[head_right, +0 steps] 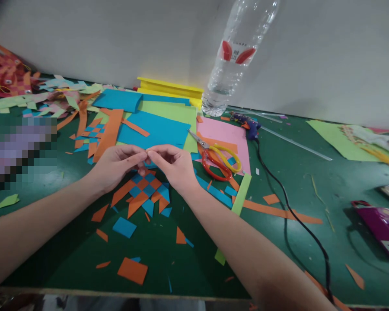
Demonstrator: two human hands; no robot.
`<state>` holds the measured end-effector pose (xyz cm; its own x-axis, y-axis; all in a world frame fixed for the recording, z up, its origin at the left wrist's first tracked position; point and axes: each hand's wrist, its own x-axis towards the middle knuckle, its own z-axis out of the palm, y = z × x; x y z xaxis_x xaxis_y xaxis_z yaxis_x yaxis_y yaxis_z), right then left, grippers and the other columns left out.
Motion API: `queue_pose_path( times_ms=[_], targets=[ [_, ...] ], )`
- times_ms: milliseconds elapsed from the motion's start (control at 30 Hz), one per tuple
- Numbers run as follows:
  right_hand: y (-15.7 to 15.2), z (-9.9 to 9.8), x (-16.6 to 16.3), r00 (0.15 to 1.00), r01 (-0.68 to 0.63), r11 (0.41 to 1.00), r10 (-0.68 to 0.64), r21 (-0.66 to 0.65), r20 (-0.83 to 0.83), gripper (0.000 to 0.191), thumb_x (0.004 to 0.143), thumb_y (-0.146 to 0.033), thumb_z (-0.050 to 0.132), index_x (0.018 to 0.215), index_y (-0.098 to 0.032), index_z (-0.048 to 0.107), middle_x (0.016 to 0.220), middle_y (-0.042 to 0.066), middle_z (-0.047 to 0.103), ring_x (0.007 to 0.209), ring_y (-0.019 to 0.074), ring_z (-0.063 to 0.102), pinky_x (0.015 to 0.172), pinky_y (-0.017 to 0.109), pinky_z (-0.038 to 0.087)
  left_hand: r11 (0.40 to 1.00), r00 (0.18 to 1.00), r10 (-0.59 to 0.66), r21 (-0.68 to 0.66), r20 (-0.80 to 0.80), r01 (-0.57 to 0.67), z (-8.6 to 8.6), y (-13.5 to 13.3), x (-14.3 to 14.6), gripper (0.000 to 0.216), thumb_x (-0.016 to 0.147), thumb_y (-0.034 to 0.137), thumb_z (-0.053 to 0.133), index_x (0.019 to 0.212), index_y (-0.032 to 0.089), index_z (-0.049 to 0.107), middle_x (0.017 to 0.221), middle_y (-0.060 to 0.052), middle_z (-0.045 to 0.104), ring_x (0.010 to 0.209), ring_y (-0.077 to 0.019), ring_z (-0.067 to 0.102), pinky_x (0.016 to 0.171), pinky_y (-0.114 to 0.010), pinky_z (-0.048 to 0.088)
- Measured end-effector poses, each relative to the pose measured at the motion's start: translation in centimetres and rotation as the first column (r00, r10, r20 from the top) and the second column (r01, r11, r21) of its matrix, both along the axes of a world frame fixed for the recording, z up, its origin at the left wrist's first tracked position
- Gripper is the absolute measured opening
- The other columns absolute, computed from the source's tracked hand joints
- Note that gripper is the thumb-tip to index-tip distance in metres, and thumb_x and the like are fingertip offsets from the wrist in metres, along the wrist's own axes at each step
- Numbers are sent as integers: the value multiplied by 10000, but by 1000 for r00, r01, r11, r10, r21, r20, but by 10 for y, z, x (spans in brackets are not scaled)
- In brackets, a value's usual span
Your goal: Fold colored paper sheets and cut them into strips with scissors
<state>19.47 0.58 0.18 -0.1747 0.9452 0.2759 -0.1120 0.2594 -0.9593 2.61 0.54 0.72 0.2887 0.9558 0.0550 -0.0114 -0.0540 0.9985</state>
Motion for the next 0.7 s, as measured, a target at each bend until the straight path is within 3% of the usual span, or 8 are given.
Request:
queue_pose_path(
  times_ms=[500,700],
  targets=[
    [-3,4,2,992,-19,994,6,106,124,93,831,-294,679,880,-222,709,753,-6,726,687,119,673,657,282,558,996,993,-72,-52,97,77,-3,5,-6,220,769,381,769,766,174,695,773,-16,706,548,-93,618,587,-245,554],
    [-1,2,2,998,-55,994,52,96,29,51,817,-245,694,856,-231,724,759,-16,737,697,120,689,678,283,570,992,988,-86,-81,128,97,0,5,-6,253,739,399,792,737,167,692,755,-13,705,555,-97,621,584,-242,539]
  ],
)
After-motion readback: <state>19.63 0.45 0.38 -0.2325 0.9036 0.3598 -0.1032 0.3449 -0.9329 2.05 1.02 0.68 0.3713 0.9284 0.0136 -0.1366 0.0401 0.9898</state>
